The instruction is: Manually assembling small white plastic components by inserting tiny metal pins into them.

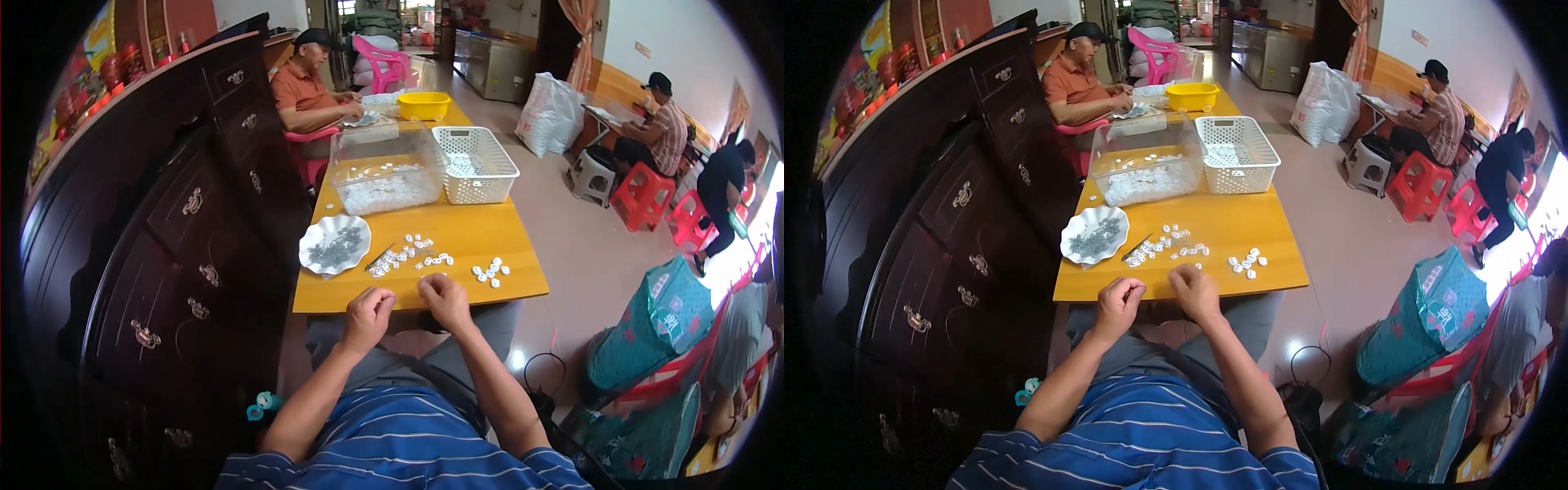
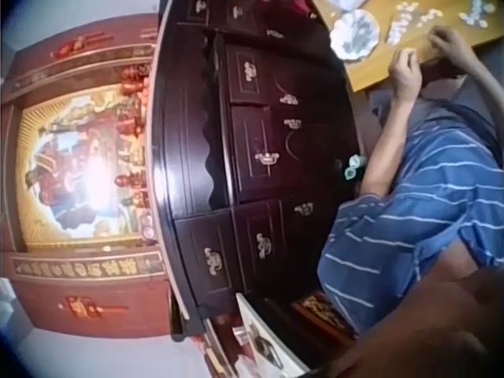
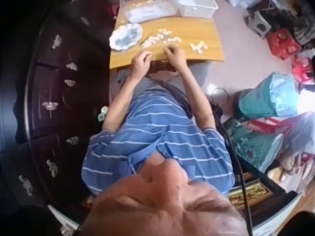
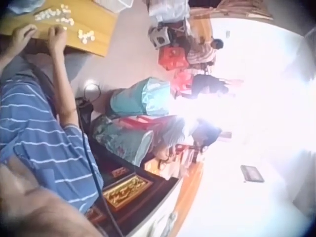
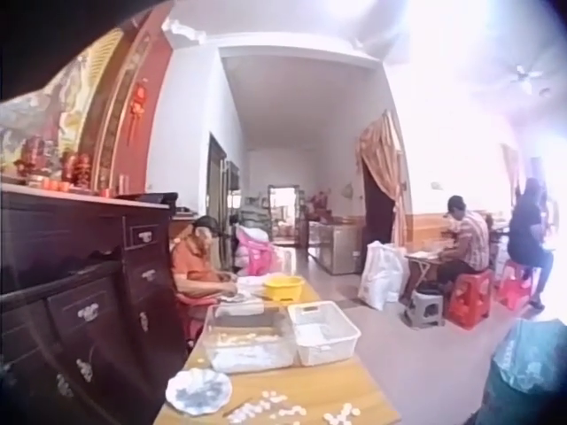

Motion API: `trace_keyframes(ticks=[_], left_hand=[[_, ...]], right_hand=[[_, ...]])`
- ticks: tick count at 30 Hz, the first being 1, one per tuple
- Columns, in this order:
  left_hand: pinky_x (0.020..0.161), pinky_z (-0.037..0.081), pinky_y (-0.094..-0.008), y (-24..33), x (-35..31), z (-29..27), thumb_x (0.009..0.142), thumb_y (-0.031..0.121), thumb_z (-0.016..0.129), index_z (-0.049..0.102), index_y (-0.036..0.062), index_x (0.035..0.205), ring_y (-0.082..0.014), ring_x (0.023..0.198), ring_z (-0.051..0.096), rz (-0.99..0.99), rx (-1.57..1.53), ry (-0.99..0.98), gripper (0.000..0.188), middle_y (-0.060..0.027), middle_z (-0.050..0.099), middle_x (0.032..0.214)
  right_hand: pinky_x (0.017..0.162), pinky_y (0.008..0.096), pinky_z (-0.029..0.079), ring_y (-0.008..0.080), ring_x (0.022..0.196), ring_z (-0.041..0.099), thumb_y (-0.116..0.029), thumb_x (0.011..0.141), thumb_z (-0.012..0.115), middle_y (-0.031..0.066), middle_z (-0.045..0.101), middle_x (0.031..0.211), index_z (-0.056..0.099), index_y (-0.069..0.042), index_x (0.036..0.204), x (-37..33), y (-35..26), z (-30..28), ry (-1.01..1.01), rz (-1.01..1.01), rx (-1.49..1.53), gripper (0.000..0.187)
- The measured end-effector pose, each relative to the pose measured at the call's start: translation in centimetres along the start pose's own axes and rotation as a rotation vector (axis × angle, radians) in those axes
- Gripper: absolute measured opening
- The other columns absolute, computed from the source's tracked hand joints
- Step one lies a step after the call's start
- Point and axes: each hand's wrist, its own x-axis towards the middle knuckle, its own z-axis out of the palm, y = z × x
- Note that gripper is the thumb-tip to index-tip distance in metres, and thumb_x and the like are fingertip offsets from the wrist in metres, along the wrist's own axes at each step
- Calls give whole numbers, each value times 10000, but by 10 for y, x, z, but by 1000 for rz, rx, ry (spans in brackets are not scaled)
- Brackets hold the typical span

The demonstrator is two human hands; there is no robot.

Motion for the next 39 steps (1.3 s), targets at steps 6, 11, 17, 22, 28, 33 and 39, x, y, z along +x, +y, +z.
trace_keyframes(ticks=[6,11,17,22,28,33,39], left_hand=[[615,515,-349,-21,-7,3,936,64,683,676,6,891,-281,677,689,-94,-22,14,75,-145,688,783],[635,530,-339,-38,-12,6,934,78,690,693,1,892,-266,689,706,-189,-99,12,89,-143,704,778],[650,540,-353,-42,-15,7,928,92,699,702,-3,890,-275,688,711,-131,-82,29,102,-149,716,786],[650,538,-359,-39,-13,5,927,104,699,701,-2,882,-288,699,713,-140,-81,18,115,-152,711,776],[652,534,-375,-41,-15,6,928,132,700,698,1,876,-296,707,712,-157,-43,5,141,-157,708,776],[649,538,-365,-42,-16,7,920,120,713,703,-6,887,-279,696,716,-141,-73,29,131,-157,713,783],[579,489,-243,-33,-14,8,989,147,693,709,-5,942,-78,616,622,-395,-450,-61,160,-17,680,746]], right_hand=[[720,424,573,360,812,719,-165,880,713,181,721,913,772,-69,944,13,10,-18,349,-282,-555,129],[726,457,574,369,818,714,-198,862,732,170,718,919,778,-83,942,19,10,-17,322,-247,-774,147],[747,459,577,366,845,716,-221,857,743,165,722,922,760,-83,910,22,15,-16,321,-228,-789,149],[768,468,579,366,861,720,-245,852,751,159,729,949,745,-86,890,28,18,-16,296,-188,-823,163],[799,473,573,369,894,718,-257,856,749,160,733,978,738,-82,898,26,10,-18,237,-130,-823,181],[776,456,562,366,882,714,-225,852,754,172,729,969,718,-67,884,16,10,-20,241,-172,-726,165],[662,264,498,131,746,646,-159,987,700,6,674,838,667,-46,985,-9,6,-9,176,-131,117,117]])
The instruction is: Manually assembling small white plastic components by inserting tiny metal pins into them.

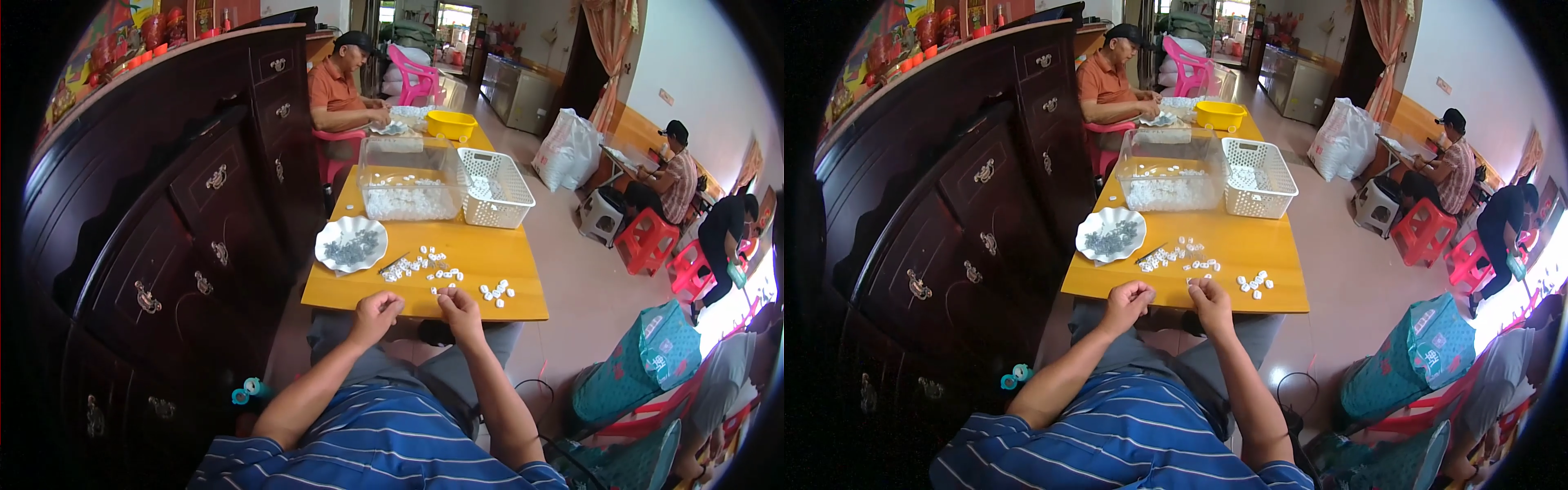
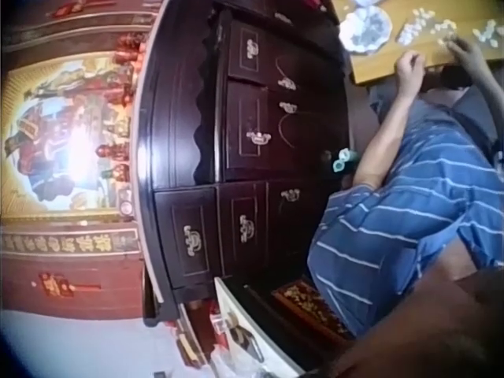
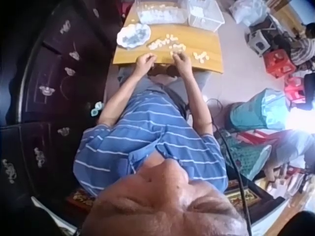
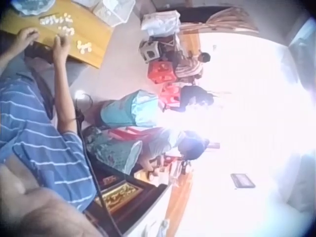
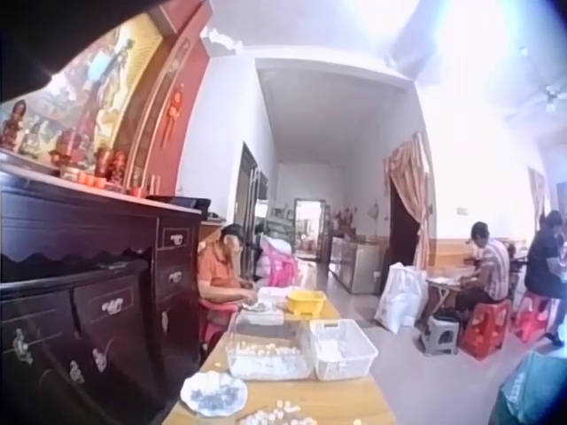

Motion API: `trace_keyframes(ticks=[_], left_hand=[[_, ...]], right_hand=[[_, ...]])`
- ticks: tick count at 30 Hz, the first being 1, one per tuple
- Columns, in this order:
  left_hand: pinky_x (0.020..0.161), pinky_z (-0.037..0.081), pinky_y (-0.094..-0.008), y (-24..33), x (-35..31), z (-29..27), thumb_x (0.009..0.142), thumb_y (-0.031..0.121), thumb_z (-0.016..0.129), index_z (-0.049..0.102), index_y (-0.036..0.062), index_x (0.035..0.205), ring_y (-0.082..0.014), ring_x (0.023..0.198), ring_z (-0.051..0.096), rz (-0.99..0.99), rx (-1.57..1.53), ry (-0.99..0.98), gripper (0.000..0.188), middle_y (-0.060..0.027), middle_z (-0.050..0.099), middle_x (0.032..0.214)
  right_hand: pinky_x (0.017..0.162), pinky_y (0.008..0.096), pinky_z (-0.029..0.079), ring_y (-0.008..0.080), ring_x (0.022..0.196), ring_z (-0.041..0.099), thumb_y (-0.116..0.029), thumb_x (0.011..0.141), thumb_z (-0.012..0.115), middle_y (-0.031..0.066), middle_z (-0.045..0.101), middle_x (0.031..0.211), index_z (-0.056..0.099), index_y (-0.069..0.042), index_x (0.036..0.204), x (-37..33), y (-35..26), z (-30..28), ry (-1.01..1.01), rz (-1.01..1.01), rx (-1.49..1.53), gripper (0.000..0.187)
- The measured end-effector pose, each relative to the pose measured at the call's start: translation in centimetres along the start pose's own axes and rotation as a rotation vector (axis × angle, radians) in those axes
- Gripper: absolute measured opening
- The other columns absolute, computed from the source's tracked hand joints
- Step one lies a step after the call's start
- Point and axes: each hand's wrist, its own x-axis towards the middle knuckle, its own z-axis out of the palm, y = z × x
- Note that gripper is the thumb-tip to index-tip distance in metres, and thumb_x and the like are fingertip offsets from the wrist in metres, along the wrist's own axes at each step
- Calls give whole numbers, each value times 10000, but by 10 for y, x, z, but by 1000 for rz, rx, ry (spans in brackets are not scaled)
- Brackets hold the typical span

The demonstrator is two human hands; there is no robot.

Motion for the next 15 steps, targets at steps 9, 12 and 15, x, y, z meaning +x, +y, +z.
trace_keyframes(ticks=[9,12,15], left_hand=[[585,466,-208,34,-11,19,1029,141,643,710,2,1017,-50,636,560,-28,-90,-117,155,1,667,824],[572,468,-218,38,-13,22,1026,143,650,715,5,1006,-48,621,560,17,-37,-118,153,9,670,795],[556,471,-228,39,-15,22,1020,140,659,719,7,989,-46,604,564,32,-16,-102,148,11,673,764]], right_hand=[[650,203,435,44,724,567,-181,1018,683,-50,625,842,673,-76,1035,-48,-46,12,-211,345,522,108],[649,207,434,47,717,568,-165,1014,677,-43,637,843,676,-72,1030,-50,-45,14,-214,279,485,95],[654,209,437,51,708,570,-144,1010,669,-32,653,850,678,-64,1031,-50,-44,13,-190,282,412,83]])
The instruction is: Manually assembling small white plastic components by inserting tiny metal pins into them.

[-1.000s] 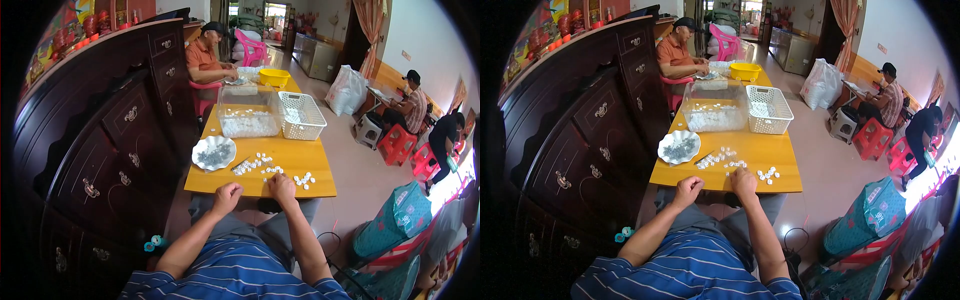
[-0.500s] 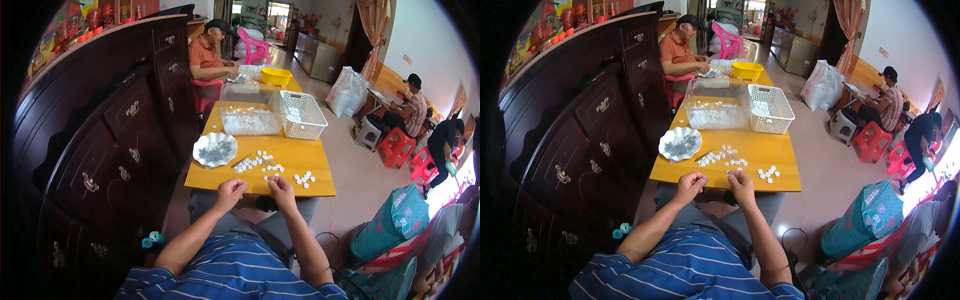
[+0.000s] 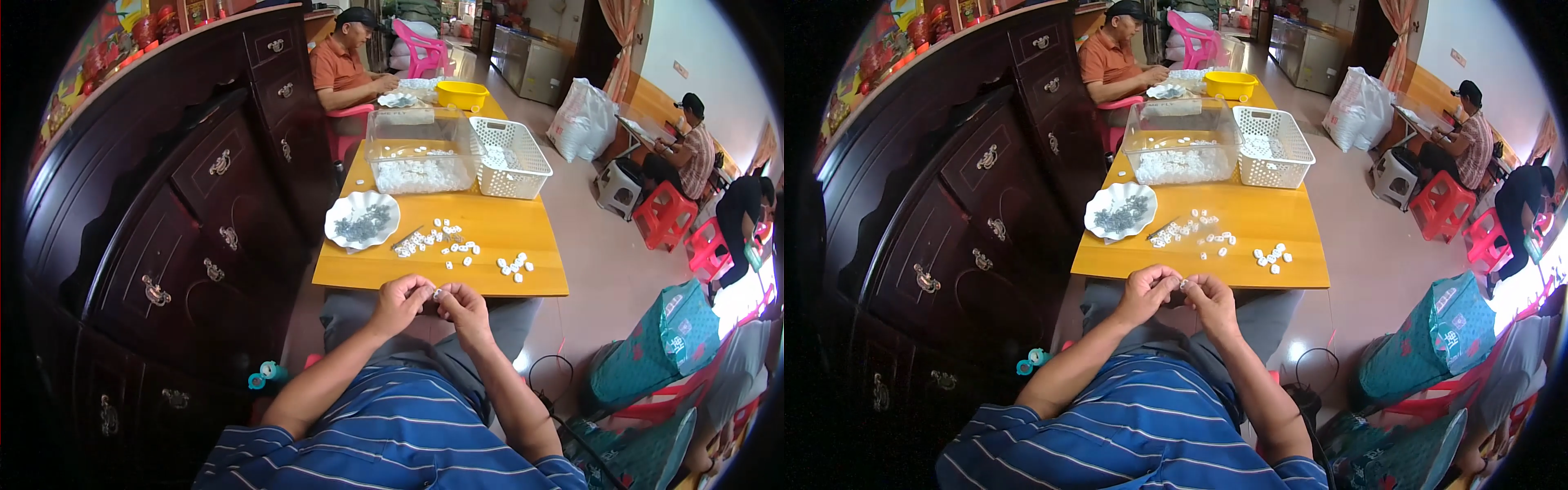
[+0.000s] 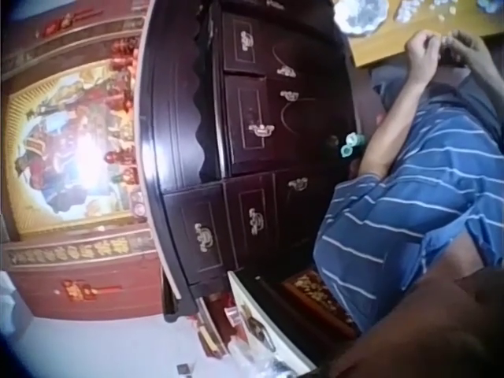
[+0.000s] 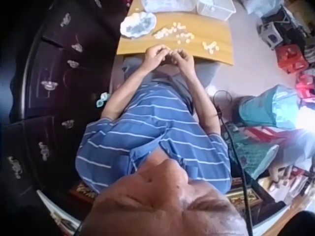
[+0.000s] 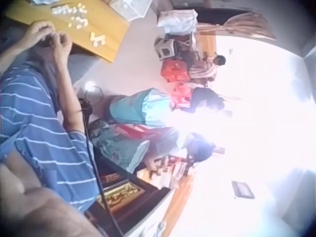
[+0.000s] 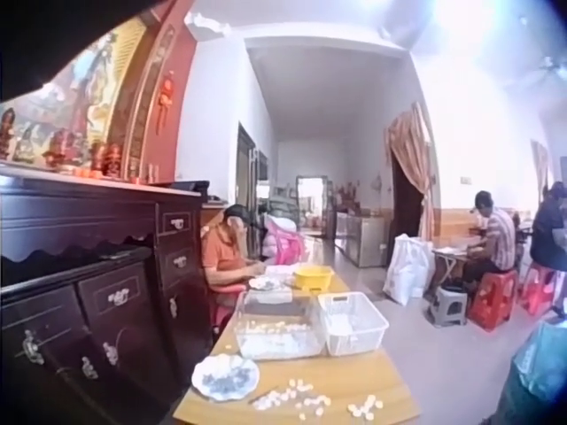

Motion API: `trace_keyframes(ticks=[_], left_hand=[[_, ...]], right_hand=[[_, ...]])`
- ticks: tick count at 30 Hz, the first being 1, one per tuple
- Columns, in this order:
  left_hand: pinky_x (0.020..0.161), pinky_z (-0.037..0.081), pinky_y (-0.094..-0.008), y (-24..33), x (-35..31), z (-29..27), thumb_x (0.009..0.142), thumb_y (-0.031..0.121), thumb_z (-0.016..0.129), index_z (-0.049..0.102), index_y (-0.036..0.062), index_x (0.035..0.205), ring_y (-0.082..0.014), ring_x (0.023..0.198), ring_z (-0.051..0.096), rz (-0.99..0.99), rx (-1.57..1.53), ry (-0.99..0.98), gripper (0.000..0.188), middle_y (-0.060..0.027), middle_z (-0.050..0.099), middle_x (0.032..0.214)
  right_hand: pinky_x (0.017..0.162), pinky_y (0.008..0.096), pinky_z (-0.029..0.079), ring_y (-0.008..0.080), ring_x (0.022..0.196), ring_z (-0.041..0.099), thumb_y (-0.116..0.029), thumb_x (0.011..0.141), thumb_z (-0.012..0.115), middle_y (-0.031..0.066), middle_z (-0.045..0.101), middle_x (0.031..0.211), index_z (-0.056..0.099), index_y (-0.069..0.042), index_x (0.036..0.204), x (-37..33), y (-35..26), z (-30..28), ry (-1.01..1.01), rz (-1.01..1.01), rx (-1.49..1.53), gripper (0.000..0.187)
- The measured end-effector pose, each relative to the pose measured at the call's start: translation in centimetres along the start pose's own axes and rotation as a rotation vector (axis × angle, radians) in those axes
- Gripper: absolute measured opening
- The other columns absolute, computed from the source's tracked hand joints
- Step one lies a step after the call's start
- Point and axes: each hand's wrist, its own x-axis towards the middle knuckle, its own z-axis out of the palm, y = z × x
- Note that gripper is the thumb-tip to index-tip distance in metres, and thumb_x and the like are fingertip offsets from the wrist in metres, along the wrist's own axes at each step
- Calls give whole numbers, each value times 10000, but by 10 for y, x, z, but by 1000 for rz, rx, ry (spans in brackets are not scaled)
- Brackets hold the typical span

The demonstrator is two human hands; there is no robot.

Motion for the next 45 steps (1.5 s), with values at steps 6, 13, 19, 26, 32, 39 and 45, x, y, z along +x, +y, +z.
trace_keyframes(ticks=[6,13,19,26,32,39,45], left_hand=[[591,480,-210,1,0,-4,1028,138,650,716,10,1031,-47,637,562,-42,-7,-21,143,2,681,827],[583,478,-210,0,1,-4,1028,137,650,717,8,1023,-46,633,564,-33,5,-29,146,3,680,821],[578,476,-209,-1,0,-4,1031,141,651,717,12,1020,-44,631,561,-17,16,-24,145,7,678,817],[573,471,-205,-3,0,-2,1030,132,652,716,11,1005,-44,621,556,-21,20,-24,139,11,679,812],[578,511,-259,-1,0,1,983,75,678,721,-4,934,-75,623,622,28,124,24,103,-36,710,750],[541,482,-218,-14,-1,5,1004,73,661,720,-9,980,-53,598,587,102,155,48,104,-9,699,795],[579,497,-225,-11,4,1,997,87,668,718,-17,1026,-60,639,611,-86,-33,1,119,-28,709,807]], right_hand=[[651,210,438,59,695,569,-113,1000,676,-12,674,863,680,-41,1036,1,2,-1,28,-10,23,81],[650,208,443,53,693,569,-110,996,686,-12,678,867,682,-33,1040,1,0,0,27,-24,27,89],[655,207,448,52,699,573,-111,992,694,-13,683,871,684,-33,1043,1,2,0,25,-17,43,94],[662,205,458,55,706,579,-107,991,695,-13,689,875,689,-32,1026,-1,2,2,29,-10,33,82],[671,214,481,63,715,585,-67,978,701,-6,687,862,692,-21,999,1,8,3,79,-18,-17,52],[660,214,484,63,703,582,-59,971,709,6,693,861,694,-10,998,1,16,3,121,-32,8,58],[657,208,483,66,697,588,-72,970,711,9,699,869,695,-15,1007,5,15,-3,117,-22,23,70]])
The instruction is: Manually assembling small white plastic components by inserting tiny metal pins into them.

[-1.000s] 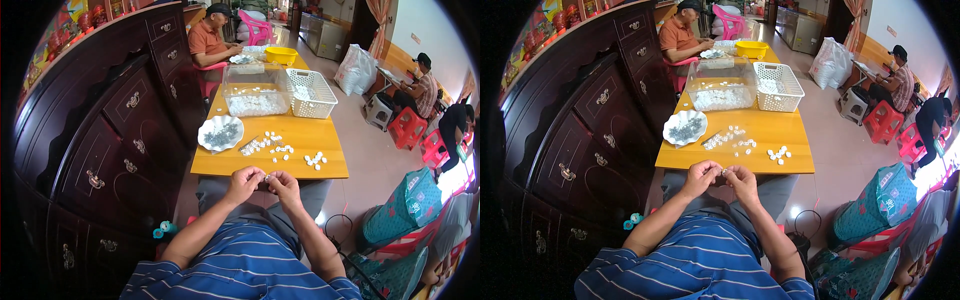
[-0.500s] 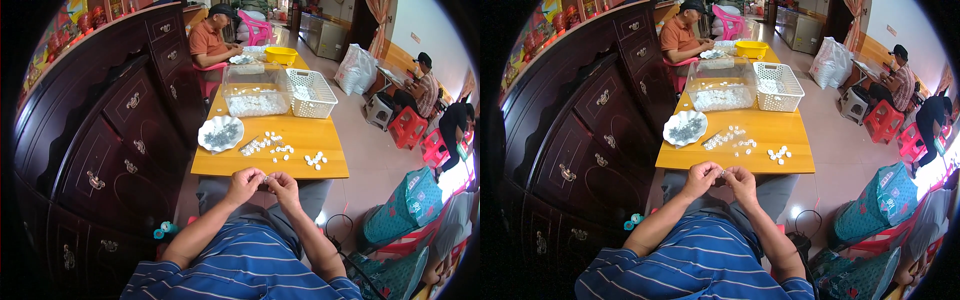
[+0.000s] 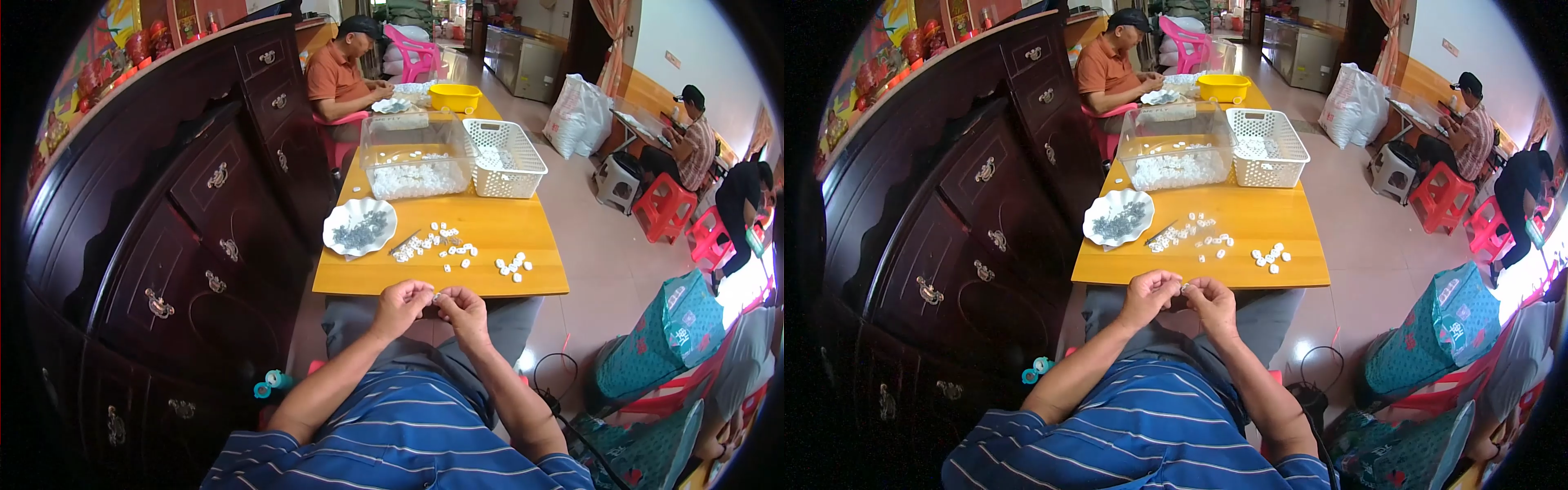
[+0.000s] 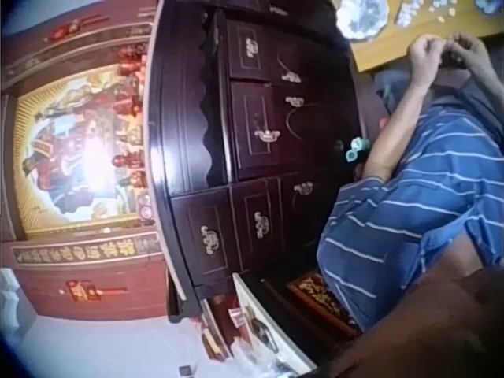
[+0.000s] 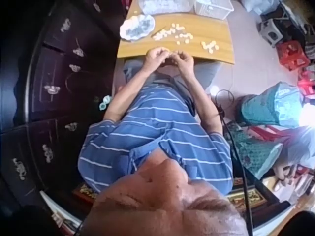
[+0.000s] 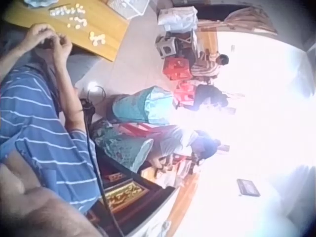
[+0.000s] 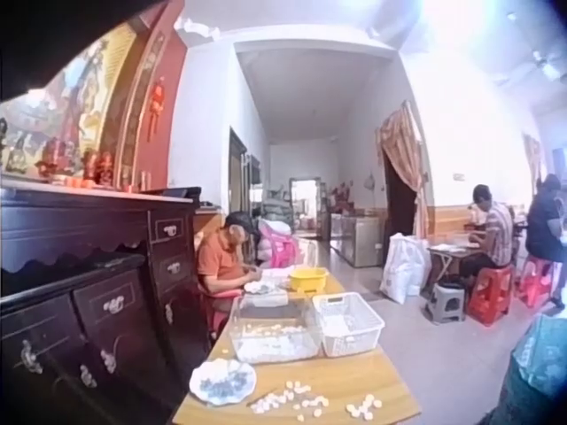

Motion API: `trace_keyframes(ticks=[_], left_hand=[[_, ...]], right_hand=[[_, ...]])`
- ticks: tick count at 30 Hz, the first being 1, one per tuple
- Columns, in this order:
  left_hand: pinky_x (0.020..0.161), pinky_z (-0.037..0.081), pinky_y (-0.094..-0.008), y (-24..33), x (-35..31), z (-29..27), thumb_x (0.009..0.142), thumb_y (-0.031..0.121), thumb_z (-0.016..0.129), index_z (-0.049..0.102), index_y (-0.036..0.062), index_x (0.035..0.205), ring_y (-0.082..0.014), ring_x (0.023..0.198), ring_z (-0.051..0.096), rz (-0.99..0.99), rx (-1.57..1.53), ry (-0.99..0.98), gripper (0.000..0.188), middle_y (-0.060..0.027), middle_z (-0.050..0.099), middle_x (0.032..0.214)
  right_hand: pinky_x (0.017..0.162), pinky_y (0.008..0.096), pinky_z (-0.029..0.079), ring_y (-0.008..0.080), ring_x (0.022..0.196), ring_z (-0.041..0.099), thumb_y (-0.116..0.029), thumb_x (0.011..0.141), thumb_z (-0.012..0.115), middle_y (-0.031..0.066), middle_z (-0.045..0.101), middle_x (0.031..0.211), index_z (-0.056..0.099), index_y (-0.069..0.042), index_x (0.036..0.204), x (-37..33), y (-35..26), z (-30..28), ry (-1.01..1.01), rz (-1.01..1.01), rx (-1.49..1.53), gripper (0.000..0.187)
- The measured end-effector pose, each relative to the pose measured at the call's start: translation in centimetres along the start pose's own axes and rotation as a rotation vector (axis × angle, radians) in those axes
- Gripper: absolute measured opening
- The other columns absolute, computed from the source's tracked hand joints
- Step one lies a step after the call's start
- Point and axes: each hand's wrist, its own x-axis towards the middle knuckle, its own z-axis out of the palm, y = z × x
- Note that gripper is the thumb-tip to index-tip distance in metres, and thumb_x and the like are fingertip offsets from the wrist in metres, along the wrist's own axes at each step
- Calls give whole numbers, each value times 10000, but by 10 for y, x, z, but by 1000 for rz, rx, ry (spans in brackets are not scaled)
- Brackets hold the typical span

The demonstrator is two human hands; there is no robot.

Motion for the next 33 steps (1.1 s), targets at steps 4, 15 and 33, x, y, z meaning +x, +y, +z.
trace_keyframes(ticks=[4,15,33], left_hand=[[576,484,-201,-7,12,-9,1008,123,672,704,-15,1128,-41,647,595,-71,-76,33,186,-15,703,868],[782,549,-456,-15,68,39,898,114,684,692,54,1155,-376,902,684,371,679,-59,264,-155,697,947],[798,551,-514,-39,106,67,912,189,697,673,59,924,-389,919,689,287,892,-52,132,-160,685,982]], right_hand=[[641,202,467,69,692,591,-71,958,710,16,703,867,695,-23,1004,3,-4,-5,51,1,40,68],[578,217,420,73,634,547,-58,910,738,6,646,822,659,-49,968,24,-12,-40,337,-93,366,98],[585,218,413,65,662,533,-100,923,739,-9,646,857,656,-60,1007,29,-6,-49,309,-100,322,124]])
